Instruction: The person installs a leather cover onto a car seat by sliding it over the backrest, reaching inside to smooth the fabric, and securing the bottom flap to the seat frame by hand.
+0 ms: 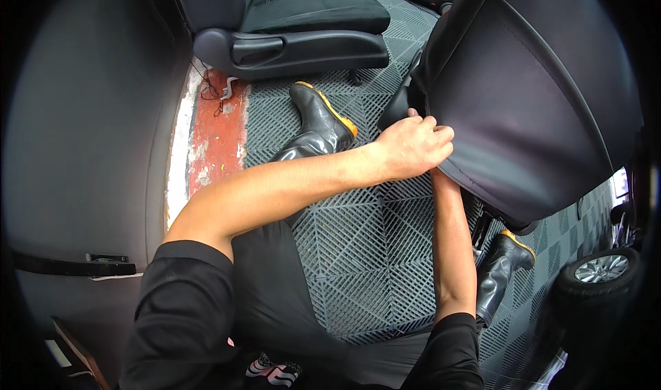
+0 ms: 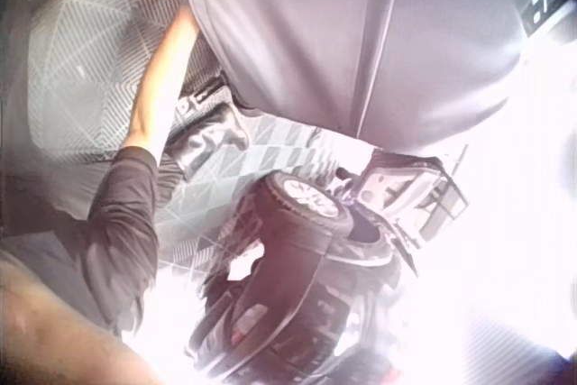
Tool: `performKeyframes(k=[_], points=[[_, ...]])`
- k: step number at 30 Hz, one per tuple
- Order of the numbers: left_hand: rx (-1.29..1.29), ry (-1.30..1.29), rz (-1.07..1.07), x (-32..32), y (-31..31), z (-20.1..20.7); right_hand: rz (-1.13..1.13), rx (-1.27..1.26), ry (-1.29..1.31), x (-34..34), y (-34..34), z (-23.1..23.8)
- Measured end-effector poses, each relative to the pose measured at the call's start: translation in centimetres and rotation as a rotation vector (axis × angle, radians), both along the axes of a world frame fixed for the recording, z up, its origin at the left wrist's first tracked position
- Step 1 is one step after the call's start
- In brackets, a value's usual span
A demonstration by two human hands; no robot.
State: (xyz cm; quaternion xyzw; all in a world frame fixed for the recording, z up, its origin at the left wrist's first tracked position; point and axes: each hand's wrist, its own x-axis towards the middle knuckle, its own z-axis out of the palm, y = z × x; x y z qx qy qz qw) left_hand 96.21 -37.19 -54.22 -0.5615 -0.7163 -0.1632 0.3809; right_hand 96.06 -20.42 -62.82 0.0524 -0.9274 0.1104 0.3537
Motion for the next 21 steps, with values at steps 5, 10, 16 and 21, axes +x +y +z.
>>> performKeyframes(k=[5, 10, 16, 21], points=[[0.167, -0.465, -0.123, -1.1, -1.5, -0.6, 0.073, -0.105, -0.308, 3.4, -0.4, 4.8], [0.536, -1.753, -0.194, -6.0, -1.7, -0.8, 0.056, -0.27, -0.111, 9.4, 1.3, 3.5], [0.602, -2.01, 0.032, -7.3, 0.0, 2.1, -0.127, -1.598, 0.275, 13.3, 5.6, 0.5], [0.778, -2.061, -0.149, -11.7, 0.5, -0.1, 0.279, -2.1, 0.167, 13.8, 8.3, 1.8]])
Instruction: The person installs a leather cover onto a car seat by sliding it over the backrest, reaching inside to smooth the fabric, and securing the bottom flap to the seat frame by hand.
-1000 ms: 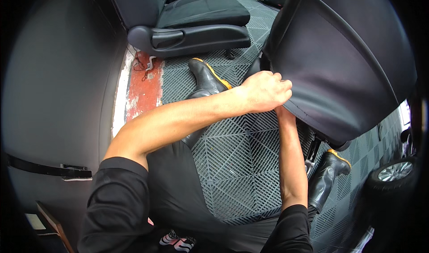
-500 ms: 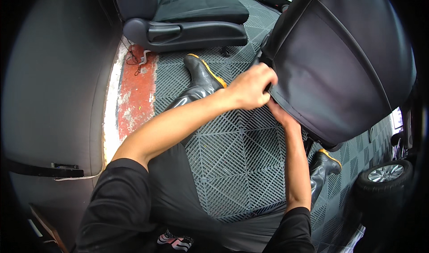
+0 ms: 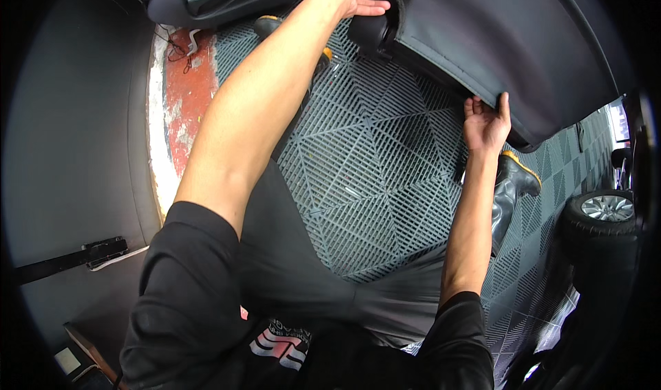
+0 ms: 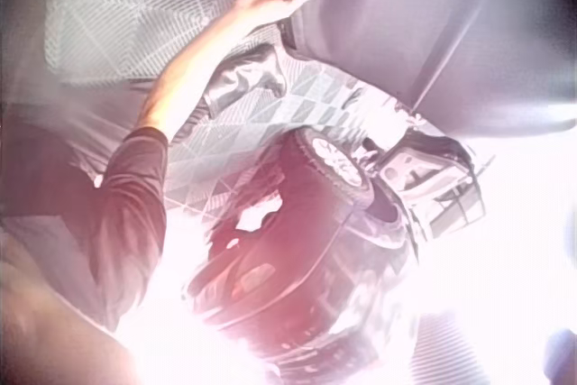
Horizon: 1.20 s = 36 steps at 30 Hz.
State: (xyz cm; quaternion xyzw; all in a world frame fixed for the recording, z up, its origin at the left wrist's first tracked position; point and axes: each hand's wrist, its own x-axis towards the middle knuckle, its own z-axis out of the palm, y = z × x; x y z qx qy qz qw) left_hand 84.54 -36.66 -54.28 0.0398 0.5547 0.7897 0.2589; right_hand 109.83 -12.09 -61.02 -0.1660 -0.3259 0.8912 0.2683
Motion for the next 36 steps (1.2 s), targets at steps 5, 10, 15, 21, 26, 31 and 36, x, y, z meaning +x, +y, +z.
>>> performKeyframes(k=[5, 10, 15, 21, 26, 31, 36], points=[[0.078, -0.039, 0.011, -1.0, -0.1, -1.1, 0.091, 0.118, 0.048, 0.9, 0.6, -2.2], [-0.058, 0.042, -0.053, -3.1, -0.5, -0.7, 0.091, 0.235, 0.017, 0.1, 1.2, -3.4], [-0.109, -0.034, -0.242, -4.1, -1.0, -0.5, 0.076, 0.288, 0.018, 0.3, 1.0, -3.2], [-0.05, 0.068, -0.149, -3.7, -2.5, -2.3, 0.21, 0.295, 0.113, 0.4, 1.2, -4.7], [0.362, -0.016, 0.076, 5.3, -3.0, -6.4, 0.338, 0.24, -0.257, 3.0, 1.6, -12.5], [0.188, -0.433, 0.161, 11.6, 2.1, -15.5, -0.177, -0.37, -0.043, -2.4, 2.3, -13.0], [0.439, -0.098, 0.35, 12.8, 9.2, -15.3, -0.227, 0.008, -0.312, -2.4, 1.6, -10.8]])
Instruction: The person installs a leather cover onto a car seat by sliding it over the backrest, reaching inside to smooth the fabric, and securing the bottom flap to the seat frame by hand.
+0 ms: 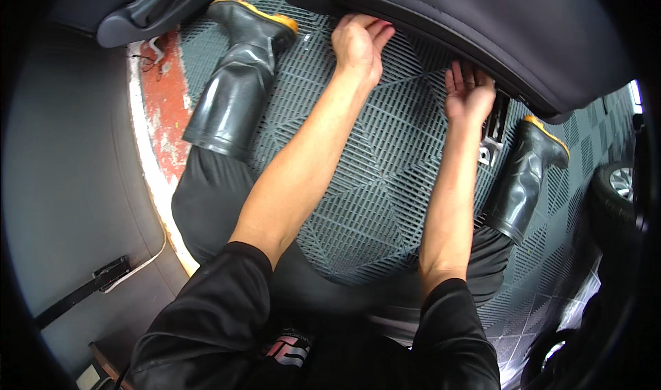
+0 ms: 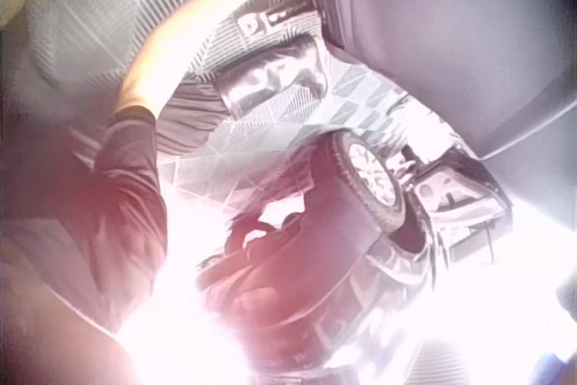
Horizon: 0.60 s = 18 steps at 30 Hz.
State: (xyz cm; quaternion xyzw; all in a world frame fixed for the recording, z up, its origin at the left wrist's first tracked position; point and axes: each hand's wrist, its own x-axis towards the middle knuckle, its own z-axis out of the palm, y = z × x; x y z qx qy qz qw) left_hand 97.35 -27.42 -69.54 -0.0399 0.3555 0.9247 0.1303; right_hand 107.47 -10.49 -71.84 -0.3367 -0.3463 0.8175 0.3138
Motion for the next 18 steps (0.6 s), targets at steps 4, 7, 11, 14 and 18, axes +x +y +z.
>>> performKeyframes(k=[4, 7, 11, 14, 18], points=[[0.034, 0.01, 0.125, 1.2, 1.9, 0.5, -0.365, 0.505, 0.012, 1.1, 0.5, -0.9], [0.112, -0.059, 0.076, 1.3, 1.9, 2.1, -0.44, 0.563, -0.137, 2.0, 3.7, -0.1], [0.217, -0.2, -0.081, 1.1, 1.3, 1.7, -0.292, 0.563, -0.098, 2.2, 5.3, -0.3], [-0.148, 0.0, -0.285, 2.1, 3.2, 2.2, -0.436, 1.034, -0.69, 3.6, 5.4, -0.6], [-0.589, 0.104, 0.042, 2.9, 6.3, 0.5, -0.359, 1.188, -0.882, 4.3, 6.4, -0.5]])
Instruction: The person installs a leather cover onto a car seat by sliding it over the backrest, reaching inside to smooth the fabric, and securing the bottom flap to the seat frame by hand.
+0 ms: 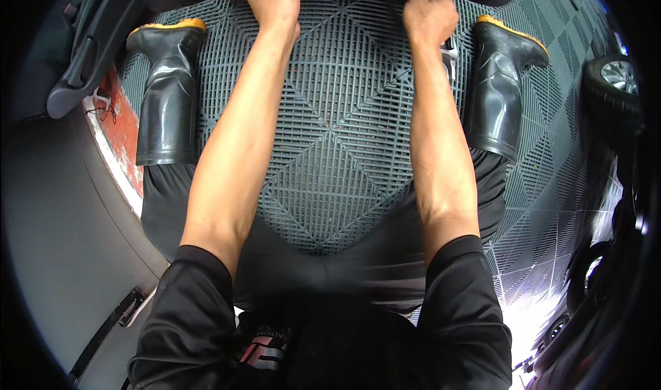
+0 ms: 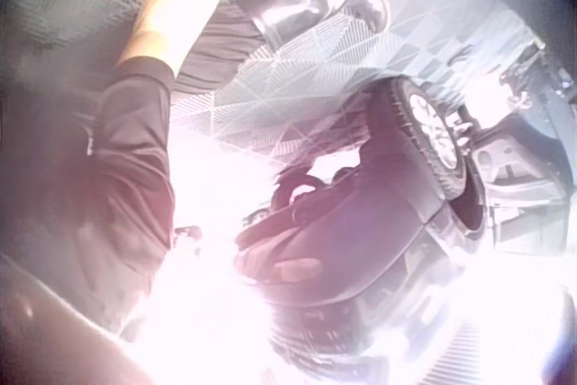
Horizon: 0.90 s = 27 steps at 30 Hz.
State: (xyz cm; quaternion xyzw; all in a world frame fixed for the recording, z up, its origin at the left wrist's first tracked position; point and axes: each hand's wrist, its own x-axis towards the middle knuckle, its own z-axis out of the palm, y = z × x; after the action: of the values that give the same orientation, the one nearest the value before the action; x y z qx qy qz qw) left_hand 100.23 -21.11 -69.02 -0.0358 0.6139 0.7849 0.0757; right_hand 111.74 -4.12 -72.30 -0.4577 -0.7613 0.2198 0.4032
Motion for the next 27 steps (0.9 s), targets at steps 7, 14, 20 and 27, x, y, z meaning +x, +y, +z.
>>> performKeyframes(k=[7, 14, 20, 27], points=[[0.067, 0.077, 0.067, 2.9, 2.7, 0.0, 0.038, -0.233, 0.539, -1.5, -3.1, 1.3], [0.099, -0.008, -0.151, 4.9, 6.2, 0.9, 0.23, -0.532, 0.524, -1.2, -1.0, 2.1], [0.423, -0.232, -0.339, 3.4, 5.3, 1.5, 0.369, -0.724, 0.749, -1.0, -0.9, 2.5], [0.437, -0.159, -0.443, 3.4, 3.7, 1.6, 0.348, -0.749, 0.66, -1.5, -0.3, 2.6]])
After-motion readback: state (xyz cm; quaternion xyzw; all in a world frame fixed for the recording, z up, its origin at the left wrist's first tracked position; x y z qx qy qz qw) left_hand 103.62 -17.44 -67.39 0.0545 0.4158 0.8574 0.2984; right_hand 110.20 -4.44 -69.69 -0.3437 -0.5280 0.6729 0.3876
